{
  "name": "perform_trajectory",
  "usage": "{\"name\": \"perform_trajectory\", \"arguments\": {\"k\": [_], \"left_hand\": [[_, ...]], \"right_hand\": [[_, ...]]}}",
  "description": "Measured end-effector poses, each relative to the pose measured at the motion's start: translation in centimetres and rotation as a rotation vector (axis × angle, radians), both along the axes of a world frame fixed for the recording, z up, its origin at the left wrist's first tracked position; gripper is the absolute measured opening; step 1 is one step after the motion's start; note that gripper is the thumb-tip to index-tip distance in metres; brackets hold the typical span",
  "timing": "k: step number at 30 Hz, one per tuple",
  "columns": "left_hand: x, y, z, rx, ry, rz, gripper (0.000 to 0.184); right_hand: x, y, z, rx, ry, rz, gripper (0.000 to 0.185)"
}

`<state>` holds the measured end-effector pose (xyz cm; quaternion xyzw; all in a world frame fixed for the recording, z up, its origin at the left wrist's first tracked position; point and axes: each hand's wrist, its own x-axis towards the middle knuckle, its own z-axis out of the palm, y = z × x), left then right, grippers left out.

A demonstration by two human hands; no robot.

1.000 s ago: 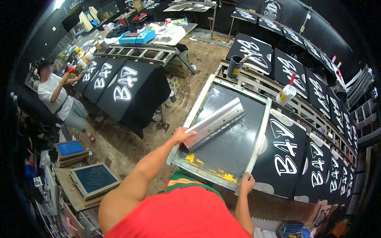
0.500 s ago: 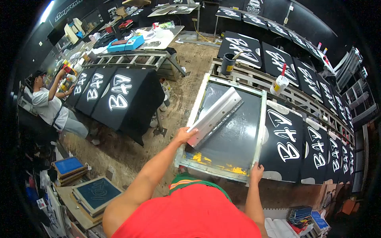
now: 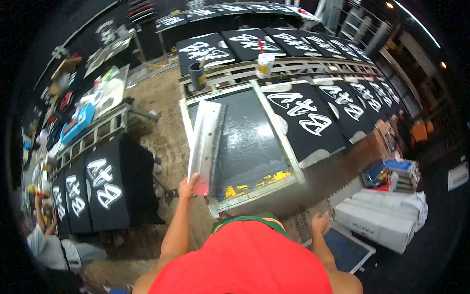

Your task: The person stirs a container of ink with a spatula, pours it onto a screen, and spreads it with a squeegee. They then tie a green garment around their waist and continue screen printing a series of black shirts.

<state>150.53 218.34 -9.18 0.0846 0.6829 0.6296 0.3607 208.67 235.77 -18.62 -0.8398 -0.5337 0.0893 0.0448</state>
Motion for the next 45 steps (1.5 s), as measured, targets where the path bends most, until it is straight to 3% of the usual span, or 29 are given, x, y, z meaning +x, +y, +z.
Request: {"name": "perform_trajectory", "arguments": {"k": [1,3,5,6,8,9,11,13,16,18,19,21,25,27,31,33,36,39,41,42,44,45], "left_hand": [[-0.3,-0.3,-0.9,0.006,-0.002,-0.039,0.046],[-1.4,-1.2,-3.2,-0.026,-0.018,-0.03,0.044],[-1.7,-1.7,-3.9,0.001,-0.07,-0.04,0.044],[-1.8,-1.8,-4.2,0.019,-0.121,-0.013,0.044],[-2.1,-2.1,-4.4,0.027,-0.127,-0.029,0.044],[-2.2,-2.3,-4.2,0.029,-0.135,-0.018,0.045],[-2.3,-2.4,-3.9,0.022,-0.156,-0.042,0.045],[-2.7,-2.4,-4.6,0.049,-0.177,-0.028,0.046],[-2.0,-2.0,-3.4,0.058,-0.176,-0.033,0.048],[-1.3,-1.7,-2.5,0.073,-0.164,-0.032,0.048],[-1.0,-1.6,-2.3,0.082,-0.157,-0.01,0.048],[-0.5,-1.6,-2.0,0.099,-0.148,-0.011,0.048],[-0.2,-1.8,-1.6,0.102,-0.128,0.005,0.049],[0.1,-1.7,0.1,0.097,-0.133,-0.015,0.049],[-0.1,-1.6,1.0,0.042,-0.141,-0.065,0.049],[0.0,-1.3,0.5,0.065,-0.134,-0.053,0.048],[0.1,-0.9,-0.8,0.11,-0.125,-0.027,0.047],[0.6,-1.2,-0.9,0.108,-0.123,-0.008,0.044],[0.6,-1.1,-0.6,0.1,-0.111,0.047,0.043],[0.7,-1.3,-0.6,0.089,-0.104,0.048,0.042],[0.9,-1.9,-0.6,0.047,-0.075,0.072,0.042],[0.9,-2.1,-0.8,0.048,-0.08,0.092,0.042]], "right_hand": [[2.3,-2.8,-2.3,-0.008,-0.076,-0.042,0.06],[5.7,-7.3,-3.9,-0.341,0.071,-0.049,0.057],[7.1,-10.0,-5.2,-0.806,-0.12,0.326,0.048],[6.5,-10.5,-4.4,-0.821,-0.054,0.262,0.047],[1.6,-11.5,2.2,-0.844,0.07,0.128,0.044],[2.7,-11.1,-0.1,-0.843,0.079,0.108,0.044],[6.7,-9.8,-7.8,-0.774,-0.119,0.643,0.04],[5.0,-9.4,-7.7,-0.356,0.046,0.198,0.031],[3.0,-8.2,-4.9,-0.279,0.135,0.127,0.025],[2.2,-7.3,-3.9,-0.523,0.142,0.239,0.023],[2.3,-7.2,-4.5,-0.518,0.147,0.231,0.023],[4.0,-7.3,-8.3,-0.723,0.056,0.574,0.025],[2.5,-8.5,-8.5,-0.762,0.129,0.559,0.026],[1.6,-9.3,-7.5,-0.614,0.188,0.238,0.029],[2.0,-9.8,-7.1,-0.546,0.154,0.293,0.034],[2.7,-9.6,-6.0,-0.632,0.167,0.553,0.034],[3.3,-10.0,-6.2,-0.581,0.189,0.388,0.029],[2.6,-10.7,-4.5,-0.463,0.196,0.397,0.023],[3.8,-9.1,-6.7,-0.448,0.265,0.458,0.021],[5.1,-7.7,-8.8,-0.687,0.221,0.502,0.019],[2.1,-6.0,-4.2,-0.776,0.344,0.226,0.018],[1.3,-5.2,-3.8,-0.673,0.304,0.321,0.024]]}}
